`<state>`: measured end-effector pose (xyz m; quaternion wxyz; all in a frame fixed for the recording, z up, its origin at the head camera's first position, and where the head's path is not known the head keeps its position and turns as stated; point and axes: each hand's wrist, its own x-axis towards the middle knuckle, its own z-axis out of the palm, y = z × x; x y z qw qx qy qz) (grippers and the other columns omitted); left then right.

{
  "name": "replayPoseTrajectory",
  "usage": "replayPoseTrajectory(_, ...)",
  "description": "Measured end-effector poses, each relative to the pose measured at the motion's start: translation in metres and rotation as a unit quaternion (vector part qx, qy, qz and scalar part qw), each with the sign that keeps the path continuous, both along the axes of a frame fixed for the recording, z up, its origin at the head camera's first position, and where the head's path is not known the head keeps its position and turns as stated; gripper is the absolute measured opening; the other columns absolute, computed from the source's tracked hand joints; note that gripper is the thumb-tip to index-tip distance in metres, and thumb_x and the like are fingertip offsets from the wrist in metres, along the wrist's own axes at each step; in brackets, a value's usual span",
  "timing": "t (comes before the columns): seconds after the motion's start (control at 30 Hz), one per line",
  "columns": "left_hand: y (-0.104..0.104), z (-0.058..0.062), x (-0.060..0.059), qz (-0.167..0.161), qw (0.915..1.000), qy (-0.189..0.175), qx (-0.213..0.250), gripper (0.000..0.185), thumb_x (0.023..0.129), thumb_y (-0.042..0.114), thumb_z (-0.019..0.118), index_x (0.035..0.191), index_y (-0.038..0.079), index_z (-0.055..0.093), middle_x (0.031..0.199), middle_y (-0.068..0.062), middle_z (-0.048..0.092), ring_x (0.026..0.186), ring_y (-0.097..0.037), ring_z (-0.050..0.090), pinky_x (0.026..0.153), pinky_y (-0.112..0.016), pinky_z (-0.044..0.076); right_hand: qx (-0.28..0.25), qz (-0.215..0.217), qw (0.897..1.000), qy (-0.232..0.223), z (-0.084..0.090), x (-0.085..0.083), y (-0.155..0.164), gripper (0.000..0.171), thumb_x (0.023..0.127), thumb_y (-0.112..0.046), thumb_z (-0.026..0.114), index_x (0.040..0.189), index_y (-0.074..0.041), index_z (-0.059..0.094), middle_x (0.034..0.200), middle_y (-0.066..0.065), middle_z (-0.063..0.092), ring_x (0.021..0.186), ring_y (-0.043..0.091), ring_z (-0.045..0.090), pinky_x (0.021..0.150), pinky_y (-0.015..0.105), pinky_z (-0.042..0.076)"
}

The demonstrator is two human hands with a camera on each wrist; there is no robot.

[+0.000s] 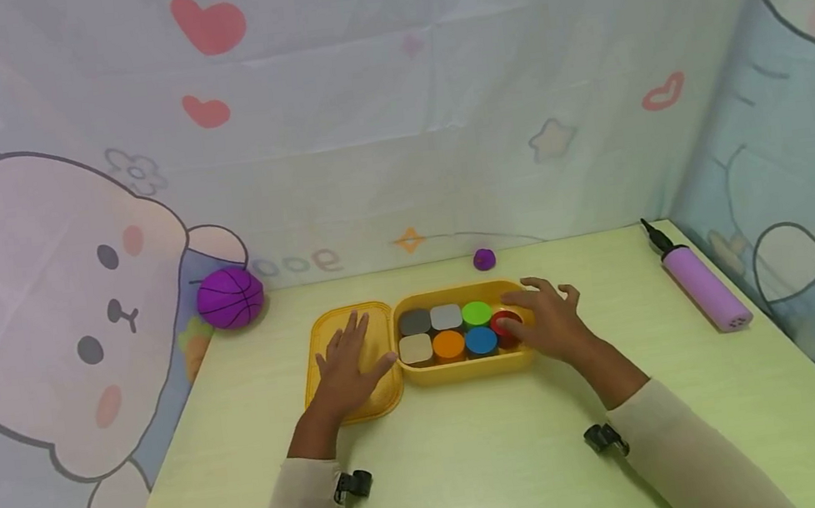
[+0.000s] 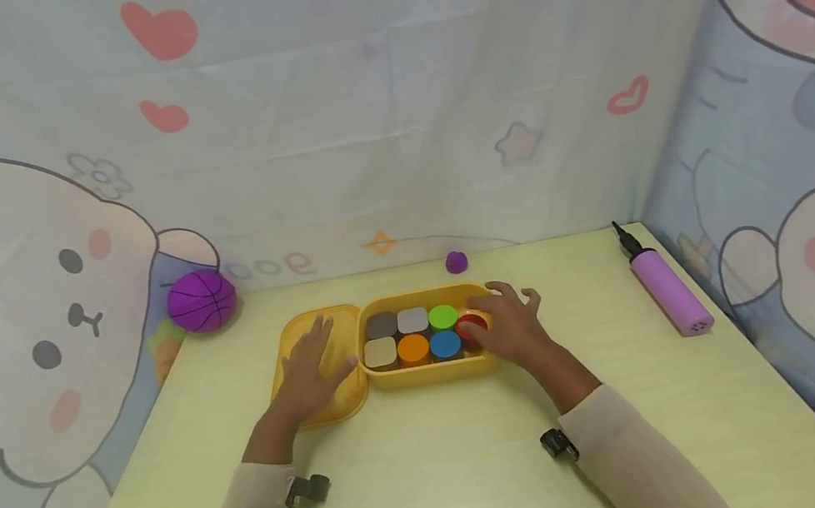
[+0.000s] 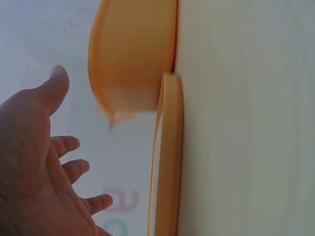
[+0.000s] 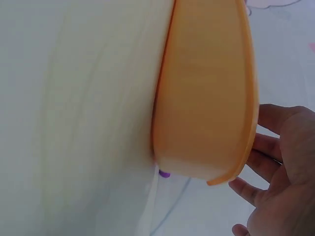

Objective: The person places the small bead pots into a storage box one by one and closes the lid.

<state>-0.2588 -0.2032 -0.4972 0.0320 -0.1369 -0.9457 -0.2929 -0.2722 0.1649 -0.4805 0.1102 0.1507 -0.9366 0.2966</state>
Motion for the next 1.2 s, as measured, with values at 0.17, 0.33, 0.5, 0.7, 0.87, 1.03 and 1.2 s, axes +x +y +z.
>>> replayPoseTrajectory(0.17,-0.028,0.002,-0.006,0.043,0.9987,-0.028,-0.001,0.091,0.090,0.075,0.045,0.161,0.028,0.010,0.169,-0.009,0.002,0.152,-0.047,0.007,0.106,-0.083,-0.001,-0.015,0.005,1.000,0.027,0.008,0.011,-0.015,0.044,0.092,-0.037,0.071,0.130,-0.015,0.067,0.132,0.005,0.067,0.145,0.031,0.032,0.106,0.070,0.012)
replayPoseTrajectory(0.33,-0.049,-0.003,-0.011,0.071,0.9958,-0.057,0.009,0.096,0.090,0.075,0.047,0.161,0.021,0.011,0.169,-0.013,0.000,0.152,-0.048,0.007,0.106,-0.083,-0.002,-0.048,0.027,0.997,0.055,0.012,0.024,-0.035,0.041,0.091,-0.033,0.073,0.128,-0.016,0.068,0.138,0.007,0.062,0.145,0.031,0.033,0.103,0.067,0.019)
replayPoseTrajectory(0.5,-0.064,-0.018,-0.018,0.087,0.9943,-0.052,0.033,0.096,0.091,0.072,0.048,0.161,0.016,0.014,0.168,-0.014,0.005,0.153,-0.045,0.008,0.107,-0.083,-0.001,-0.088,0.083,0.989,0.089,0.012,0.042,-0.056,0.039,0.089,-0.025,0.076,0.125,-0.013,0.069,0.137,0.008,0.062,0.138,0.032,0.045,0.108,0.063,0.030)
replayPoseTrajectory(0.7,-0.079,-0.036,-0.023,0.110,0.9903,-0.023,0.082,0.091,0.092,0.067,0.052,0.159,0.014,0.021,0.166,-0.016,0.020,0.153,-0.040,0.014,0.116,-0.072,-0.004,-0.125,0.151,0.978,0.077,0.010,0.066,-0.079,0.039,0.091,-0.026,0.073,0.128,-0.014,0.067,0.139,0.001,0.061,0.133,0.022,0.054,0.107,0.044,0.048)
replayPoseTrajectory(0.87,-0.084,-0.041,-0.026,0.120,0.9881,-0.016,0.095,0.086,0.095,0.062,0.053,0.158,0.012,0.024,0.163,-0.017,0.027,0.153,-0.037,0.019,0.122,-0.062,-0.003,-0.117,0.190,0.975,0.017,0.008,0.078,-0.092,0.037,0.093,-0.034,0.071,0.126,-0.018,0.068,0.130,-0.007,0.066,0.126,0.012,0.059,0.106,0.038,0.050)
replayPoseTrajectory(1.03,-0.083,-0.044,-0.026,0.128,0.9890,-0.012,0.074,0.085,0.095,0.060,0.053,0.158,0.010,0.024,0.161,-0.018,0.030,0.151,-0.037,0.023,0.123,-0.060,0.001,-0.116,0.249,0.958,-0.079,0.002,0.080,-0.100,0.037,0.093,-0.043,0.067,0.124,-0.022,0.068,0.125,-0.008,0.069,0.115,0.013,0.063,0.098,0.039,0.054)
replayPoseTrajectory(1.2,-0.085,-0.048,-0.027,0.131,0.9902,-0.028,0.041,0.092,0.094,0.066,0.049,0.160,0.012,0.017,0.163,-0.018,0.027,0.152,-0.038,0.019,0.122,-0.063,-0.004,-0.089,0.274,0.948,-0.136,-0.020,0.075,-0.108,0.047,0.093,-0.049,0.065,0.130,-0.021,0.065,0.135,-0.008,0.063,0.128,0.015,0.056,0.109,0.042,0.046)
